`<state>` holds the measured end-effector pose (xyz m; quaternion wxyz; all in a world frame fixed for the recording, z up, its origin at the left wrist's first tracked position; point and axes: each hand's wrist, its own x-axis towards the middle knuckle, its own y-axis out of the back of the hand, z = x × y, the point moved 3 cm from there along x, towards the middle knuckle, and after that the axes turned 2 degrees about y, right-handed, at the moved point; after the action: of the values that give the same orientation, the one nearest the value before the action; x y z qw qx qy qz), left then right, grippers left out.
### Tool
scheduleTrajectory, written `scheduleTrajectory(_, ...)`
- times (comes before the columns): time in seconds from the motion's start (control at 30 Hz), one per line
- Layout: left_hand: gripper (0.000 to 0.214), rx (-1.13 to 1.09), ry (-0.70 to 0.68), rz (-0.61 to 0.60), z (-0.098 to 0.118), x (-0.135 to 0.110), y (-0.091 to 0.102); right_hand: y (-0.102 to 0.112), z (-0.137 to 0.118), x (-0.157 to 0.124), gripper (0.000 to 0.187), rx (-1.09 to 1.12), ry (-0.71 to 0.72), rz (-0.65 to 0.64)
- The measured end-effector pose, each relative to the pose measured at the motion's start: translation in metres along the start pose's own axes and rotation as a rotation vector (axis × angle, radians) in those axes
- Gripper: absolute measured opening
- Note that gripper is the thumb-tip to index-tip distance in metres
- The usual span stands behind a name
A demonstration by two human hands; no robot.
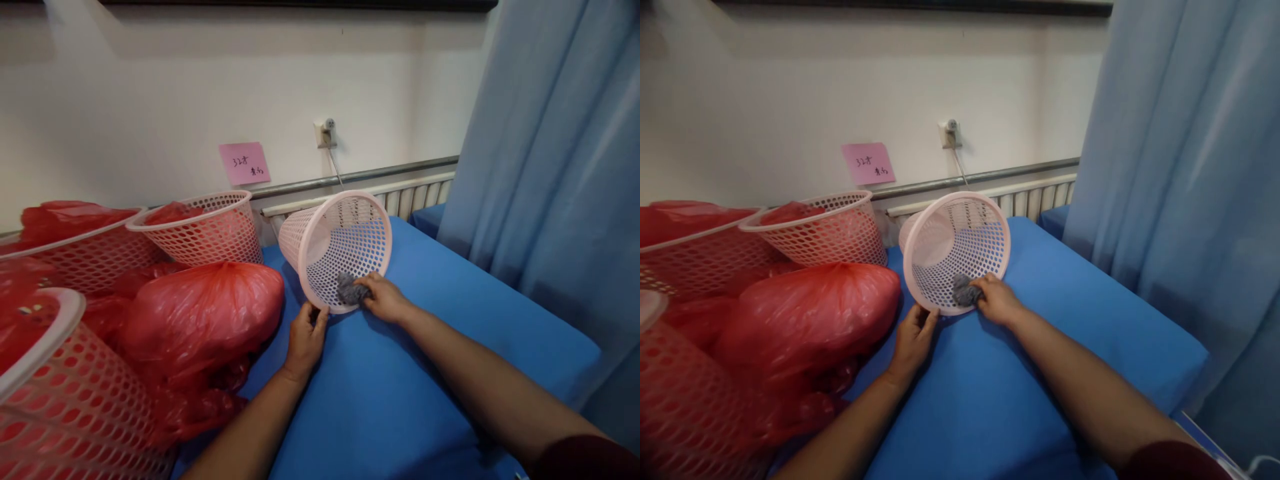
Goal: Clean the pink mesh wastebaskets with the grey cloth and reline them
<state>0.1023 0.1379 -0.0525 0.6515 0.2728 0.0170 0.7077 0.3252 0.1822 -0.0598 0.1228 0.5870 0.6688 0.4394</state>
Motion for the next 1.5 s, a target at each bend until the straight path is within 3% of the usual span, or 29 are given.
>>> scheduleTrajectory(0.07,0.035,-0.028,0.026,-0.063,-0.006,0.001,-0.004,-0.013,-0.014,-0.003,0.048,0.163,0.124,-0.068)
scheduleTrajectory(0.13,0.037,-0.032,0.03,-0.075,-0.007,0.001,-0.004,-0.012,-0.014,-0.003,0.049,0.215,0.145,-0.087)
scheduleTrajectory(0.3,0.029,0.058,-0.008,0.076,0.009,0.001,0.01,0.033,0.027,0.003,0.048,-0.195,-0.203,0.142)
scheduleTrajectory(0.4,0.03,0.076,-0.012,0.12,0.012,0.001,0.011,0.041,0.032,0.003,0.047,-0.229,-0.247,0.194)
scheduleTrajectory(0.47,0.029,0.041,0.002,0.047,0.007,0.001,0.005,0.028,0.022,0.002,0.047,-0.199,-0.185,0.137)
scheduleTrajectory(0.57,0.031,-0.046,0.056,-0.12,-0.006,0.001,-0.006,-0.002,-0.004,-0.001,0.048,-0.005,0.044,-0.009)
scheduleTrajectory(0.67,0.035,-0.085,0.078,-0.147,-0.011,0.002,-0.008,-0.013,-0.017,-0.002,0.048,0.18,0.216,-0.081)
scheduleTrajectory(0.73,0.034,-0.053,0.05,-0.102,-0.007,0.002,-0.003,-0.003,-0.009,0.0,0.049,0.092,0.151,-0.051)
scheduleTrajectory(0.87,0.026,0.057,-0.008,0.047,0.006,0.002,0.009,0.038,0.027,0.004,0.048,-0.208,-0.195,0.167)
scheduleTrajectory(0.93,0.026,0.072,-0.025,0.086,0.01,0.002,0.01,0.047,0.035,0.004,0.047,-0.243,-0.287,0.224)
scheduleTrajectory(1.03,0.027,0.057,-0.031,0.047,0.007,0.002,0.006,0.029,0.021,0.0,0.047,-0.167,-0.208,0.109)
scheduleTrajectory(1.17,0.034,0.026,-0.007,-0.025,-0.001,0.004,0.001,-0.012,-0.014,-0.005,0.047,0.203,0.091,-0.08)
scheduleTrajectory(1.23,0.036,0.023,-0.001,-0.021,-0.001,0.004,0.004,-0.016,-0.016,-0.004,0.047,0.341,0.123,-0.112)
scheduleTrajectory(1.3,0.033,0.046,-0.007,0.016,0.001,0.005,0.008,-0.004,-0.002,0.0,0.047,0.242,0.015,-0.066)
scheduleTrajectory(1.43,0.031,0.094,-0.034,0.113,0.008,0.004,0.014,0.038,0.034,0.005,0.051,-0.182,-0.296,0.193)
scheduleTrajectory(1.5,0.03,0.061,-0.038,0.106,0.007,0.003,0.011,0.041,0.036,0.005,0.05,-0.249,-0.327,0.195)
